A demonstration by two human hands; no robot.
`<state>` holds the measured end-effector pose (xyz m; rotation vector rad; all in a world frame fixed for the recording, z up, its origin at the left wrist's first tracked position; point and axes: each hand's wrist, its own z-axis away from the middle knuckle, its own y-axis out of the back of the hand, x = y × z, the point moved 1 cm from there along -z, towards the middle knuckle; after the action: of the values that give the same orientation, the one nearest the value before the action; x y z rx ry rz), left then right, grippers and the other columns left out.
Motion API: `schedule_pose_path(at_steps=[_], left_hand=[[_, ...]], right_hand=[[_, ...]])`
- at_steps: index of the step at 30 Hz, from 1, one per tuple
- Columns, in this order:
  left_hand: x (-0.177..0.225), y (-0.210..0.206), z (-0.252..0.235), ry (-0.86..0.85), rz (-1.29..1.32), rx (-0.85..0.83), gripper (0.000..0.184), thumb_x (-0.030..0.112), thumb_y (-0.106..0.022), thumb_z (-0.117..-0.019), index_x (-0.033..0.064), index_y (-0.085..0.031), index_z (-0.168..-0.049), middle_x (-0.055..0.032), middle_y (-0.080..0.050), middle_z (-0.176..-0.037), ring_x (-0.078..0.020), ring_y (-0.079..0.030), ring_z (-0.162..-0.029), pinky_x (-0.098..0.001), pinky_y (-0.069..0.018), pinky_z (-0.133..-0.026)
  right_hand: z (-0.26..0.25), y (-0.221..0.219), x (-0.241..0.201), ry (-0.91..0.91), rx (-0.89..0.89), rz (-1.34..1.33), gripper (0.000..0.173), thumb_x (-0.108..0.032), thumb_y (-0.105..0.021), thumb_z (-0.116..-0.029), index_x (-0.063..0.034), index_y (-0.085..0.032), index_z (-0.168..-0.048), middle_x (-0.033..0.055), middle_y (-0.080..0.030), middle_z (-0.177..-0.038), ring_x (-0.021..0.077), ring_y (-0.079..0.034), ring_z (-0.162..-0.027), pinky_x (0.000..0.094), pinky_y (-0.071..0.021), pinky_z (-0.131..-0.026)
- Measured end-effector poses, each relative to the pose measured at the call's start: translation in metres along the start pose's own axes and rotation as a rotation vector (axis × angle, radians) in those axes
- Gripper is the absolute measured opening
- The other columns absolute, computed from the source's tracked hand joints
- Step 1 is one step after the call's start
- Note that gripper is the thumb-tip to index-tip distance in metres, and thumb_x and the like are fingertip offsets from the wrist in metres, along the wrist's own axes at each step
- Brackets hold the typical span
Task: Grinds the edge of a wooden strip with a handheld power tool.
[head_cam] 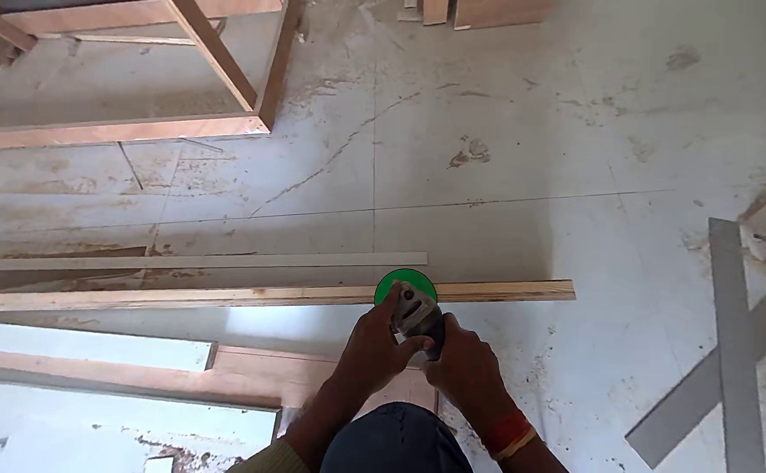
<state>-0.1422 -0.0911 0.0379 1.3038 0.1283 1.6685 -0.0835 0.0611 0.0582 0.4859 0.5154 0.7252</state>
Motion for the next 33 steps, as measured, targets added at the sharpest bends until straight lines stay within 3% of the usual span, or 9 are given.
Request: schedule_pose_path(at_steps=[14, 17, 20, 28, 30, 32, 33], left_hand=[[0.102, -0.074, -0.051, -0.143, -0.07, -0.284, 0.099, 0.05, -0.078, -0.0879, 0.0132, -0.026, -0.163, -0.0155, -0.064, -0.128, -0.0233, -0.067, -0.094, -0.042, -0.0567, -0.086], [0.118, -0.089, -0.058, -0.203, -0.085, -0.311, 0.099, 0.05, -0.078, -0.0875, 0.0131, -0.027, -0.163, -0.0157, -0.063, -0.135, -0.027, -0.065, -0.116, -0.0464, -0.0522, -0.101], [0.135, -0.103, -0.067, -0.254, -0.118, -0.345, 0.1, 0.05, -0.079, -0.0877, 0.0108, -0.026, -0.163, -0.0164, -0.062, -0.137, -0.0278, -0.063, -0.122, -0.0473, -0.0493, -0.106], [0.175, -0.134, -0.081, -0.301, -0.136, -0.386, 0.099, 0.046, -0.081, -0.0867, 0.011, -0.027, -0.162, -0.0182, -0.065, -0.129, -0.0305, -0.067, -0.112, -0.0501, -0.0544, -0.097], [0.183, -0.144, -0.082, -0.339, -0.143, -0.423, 0.098, 0.048, -0.079, -0.0885, 0.0113, -0.025, -0.162, -0.0188, -0.066, -0.128, -0.0316, -0.067, -0.113, -0.0523, -0.054, -0.098], [0.179, -0.148, -0.082, -0.392, -0.157, -0.448, 0.098, 0.052, -0.074, -0.0914, 0.0143, -0.02, -0.164, -0.0196, -0.067, -0.122, -0.0334, -0.068, -0.106, -0.0544, -0.055, -0.094], [0.17, -0.144, -0.08, -0.401, -0.16, -0.437, 0.097, 0.054, -0.071, -0.0924, 0.0167, -0.02, -0.165, -0.0193, -0.065, -0.128, -0.0335, -0.067, -0.11, -0.0547, -0.0536, -0.097]], right_hand=[[0.008, 0.041, 0.112, -0.177, 0.179, -0.2, 0.054, -0.028, -0.079, -0.078, -0.0132, -0.059, -0.126, 0.0092, -0.071, -0.098, 0.0283, -0.071, -0.094, 0.0497, -0.0557, -0.078], [0.01, 0.045, 0.134, -0.199, 0.226, -0.244, 0.053, -0.028, -0.08, -0.0775, -0.0123, -0.06, -0.124, 0.0089, -0.071, -0.096, 0.0282, -0.071, -0.092, 0.0502, -0.0554, -0.077], [0.01, 0.05, 0.152, -0.222, 0.26, -0.277, 0.051, -0.029, -0.081, -0.077, -0.0128, -0.061, -0.121, 0.0081, -0.07, -0.093, 0.0273, -0.07, -0.088, 0.0496, -0.0549, -0.074], [0.009, 0.065, 0.192, -0.276, 0.325, -0.318, 0.049, -0.029, -0.083, -0.0752, -0.0127, -0.062, -0.116, 0.0085, -0.07, -0.092, 0.028, -0.07, -0.088, 0.0513, -0.0546, -0.073], [0.012, 0.067, 0.204, -0.278, 0.346, -0.339, 0.049, -0.028, -0.084, -0.0751, -0.0124, -0.063, -0.117, 0.0095, -0.07, -0.092, 0.0293, -0.07, -0.087, 0.0523, -0.0546, -0.073], [0.016, 0.065, 0.218, -0.257, 0.394, -0.393, 0.051, -0.027, -0.085, -0.074, -0.0111, -0.064, -0.118, 0.011, -0.07, -0.09, 0.0307, -0.069, -0.084, 0.0546, -0.0546, -0.071], [0.018, 0.062, 0.225, -0.254, 0.424, -0.417, 0.052, -0.027, -0.085, -0.0734, -0.0113, -0.064, -0.119, 0.0108, -0.069, -0.088, 0.0306, -0.069, -0.082, 0.055, -0.0544, -0.07]])
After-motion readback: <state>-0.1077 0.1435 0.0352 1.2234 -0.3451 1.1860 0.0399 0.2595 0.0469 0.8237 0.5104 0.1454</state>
